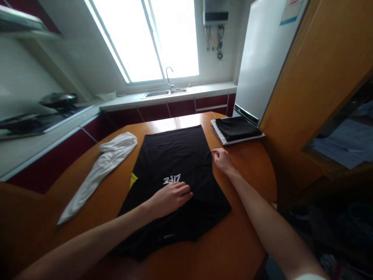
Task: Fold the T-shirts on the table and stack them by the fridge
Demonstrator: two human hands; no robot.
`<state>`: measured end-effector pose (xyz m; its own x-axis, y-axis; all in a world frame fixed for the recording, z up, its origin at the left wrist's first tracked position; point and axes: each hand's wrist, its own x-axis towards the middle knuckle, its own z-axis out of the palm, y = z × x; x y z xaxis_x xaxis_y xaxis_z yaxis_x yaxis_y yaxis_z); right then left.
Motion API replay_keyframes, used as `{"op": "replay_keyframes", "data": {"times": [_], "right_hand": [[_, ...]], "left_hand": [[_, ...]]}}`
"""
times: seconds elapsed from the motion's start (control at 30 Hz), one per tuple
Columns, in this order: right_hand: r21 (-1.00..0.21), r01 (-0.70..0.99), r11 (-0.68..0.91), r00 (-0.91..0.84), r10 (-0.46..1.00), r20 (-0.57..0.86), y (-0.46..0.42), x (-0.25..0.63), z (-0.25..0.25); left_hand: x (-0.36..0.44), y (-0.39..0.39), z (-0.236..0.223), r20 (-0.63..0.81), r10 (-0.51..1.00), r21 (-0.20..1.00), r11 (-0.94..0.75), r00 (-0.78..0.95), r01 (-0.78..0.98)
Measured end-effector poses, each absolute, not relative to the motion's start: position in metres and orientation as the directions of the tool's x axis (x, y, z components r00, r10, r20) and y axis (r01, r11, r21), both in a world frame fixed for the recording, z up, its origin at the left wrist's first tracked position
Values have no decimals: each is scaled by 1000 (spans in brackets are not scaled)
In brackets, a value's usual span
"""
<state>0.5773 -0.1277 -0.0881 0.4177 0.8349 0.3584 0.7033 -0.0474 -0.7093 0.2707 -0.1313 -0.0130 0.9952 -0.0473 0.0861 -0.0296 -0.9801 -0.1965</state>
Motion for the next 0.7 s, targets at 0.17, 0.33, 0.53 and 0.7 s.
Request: {"op": "replay_keyframes", "data": {"times": [0.17, 0.33, 0.53, 0.7], "right_hand": [[-613, 789, -20, 313, 873, 374, -127, 569, -86], [-583, 812, -30, 303, 875, 378, -125, 565, -86], [-560, 827, 52, 235, 872, 429, -123, 565, -88], [-543, 839, 38, 205, 902, 381, -123, 563, -86]], "left_hand": [[264, -140, -1, 63, -21, -174, -985, 998, -10], [266, -126, -9, 89, 92, 61, -994, 992, 87], [310, -73, -30, 181, 581, 331, -796, 794, 507], [342, -52, -41, 76, 666, 359, -712, 742, 603]]}}
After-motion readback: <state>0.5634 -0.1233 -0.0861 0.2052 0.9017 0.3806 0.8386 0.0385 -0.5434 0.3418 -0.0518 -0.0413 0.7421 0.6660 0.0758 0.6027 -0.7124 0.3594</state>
